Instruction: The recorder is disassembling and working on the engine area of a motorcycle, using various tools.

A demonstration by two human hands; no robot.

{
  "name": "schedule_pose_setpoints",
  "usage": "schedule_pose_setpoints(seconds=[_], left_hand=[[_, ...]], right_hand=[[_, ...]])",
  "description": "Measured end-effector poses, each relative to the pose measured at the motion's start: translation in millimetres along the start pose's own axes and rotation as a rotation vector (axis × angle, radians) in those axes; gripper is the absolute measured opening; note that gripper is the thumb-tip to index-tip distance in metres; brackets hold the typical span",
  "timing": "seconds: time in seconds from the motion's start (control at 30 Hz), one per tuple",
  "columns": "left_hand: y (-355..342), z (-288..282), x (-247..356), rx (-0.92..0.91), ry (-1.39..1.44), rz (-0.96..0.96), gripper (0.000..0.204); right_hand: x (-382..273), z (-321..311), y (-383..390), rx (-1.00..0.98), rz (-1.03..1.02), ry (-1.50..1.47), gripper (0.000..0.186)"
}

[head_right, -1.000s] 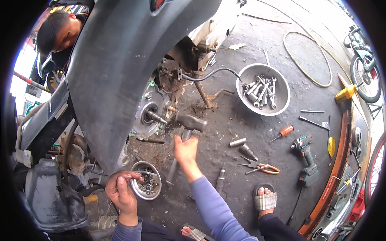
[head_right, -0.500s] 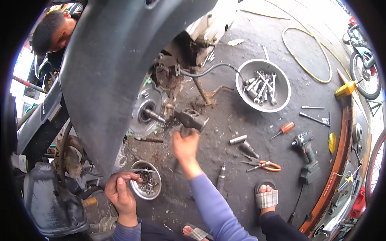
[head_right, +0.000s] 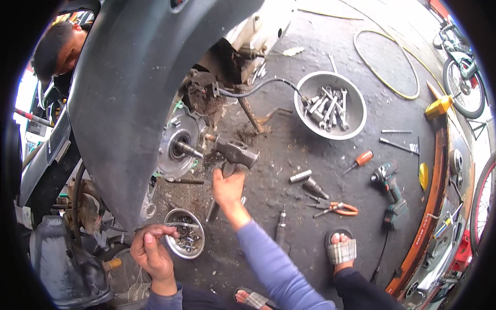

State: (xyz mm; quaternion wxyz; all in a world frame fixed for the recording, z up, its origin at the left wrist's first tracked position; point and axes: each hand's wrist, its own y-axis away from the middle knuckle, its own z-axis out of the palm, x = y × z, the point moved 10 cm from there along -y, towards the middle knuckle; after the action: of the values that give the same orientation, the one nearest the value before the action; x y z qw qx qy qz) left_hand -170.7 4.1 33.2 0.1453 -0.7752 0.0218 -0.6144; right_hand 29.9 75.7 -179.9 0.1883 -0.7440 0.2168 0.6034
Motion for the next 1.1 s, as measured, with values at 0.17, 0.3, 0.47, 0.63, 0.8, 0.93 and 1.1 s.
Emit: schedule_pose_setpoints(seconds=[0.17,0.3,0.47,0.63,0.8,0.93,1.1], left_hand=[[-5.3,7.1,-4.1,-0.001,0.06,-0.011,0.024],[-4.7,1.0,-2.3,-0.013,0.035,0.002,0.024],[0.8,1.2,8.0,-0.017,0.006,0.073,0.026],[2.0,-3.8,11.5,-0.012,-0.015,0.087,0.024],[7.5,-26.3,8.5,0.056,-0.016,0.062,0.027],[12.3,-30.7,15.4,0.093,0.022,0.087,0.028],[8.5,-22.8,13.4,0.038,-0.033,0.081,0.028]], right_hand=[[60.5,-74.9,7.3,0.104,0.473,-0.378,0.006],[51.4,-172.7,-2.7,0.575,0.422,-0.785,0.021],[0.9,-106.2,-6.4,0.414,0.076,-0.587,0.012],[11.6,-31.8,20.4,0.032,0.196,-0.186,0.008],[29.0,-149.0,-3.5,0.436,0.413,-0.782,0.018],[3.9,-121.4,-23.4,0.453,0.266,-0.846,0.022],[22.4,7.7,17.9,-0.193,0.439,-0.374,0.014]])
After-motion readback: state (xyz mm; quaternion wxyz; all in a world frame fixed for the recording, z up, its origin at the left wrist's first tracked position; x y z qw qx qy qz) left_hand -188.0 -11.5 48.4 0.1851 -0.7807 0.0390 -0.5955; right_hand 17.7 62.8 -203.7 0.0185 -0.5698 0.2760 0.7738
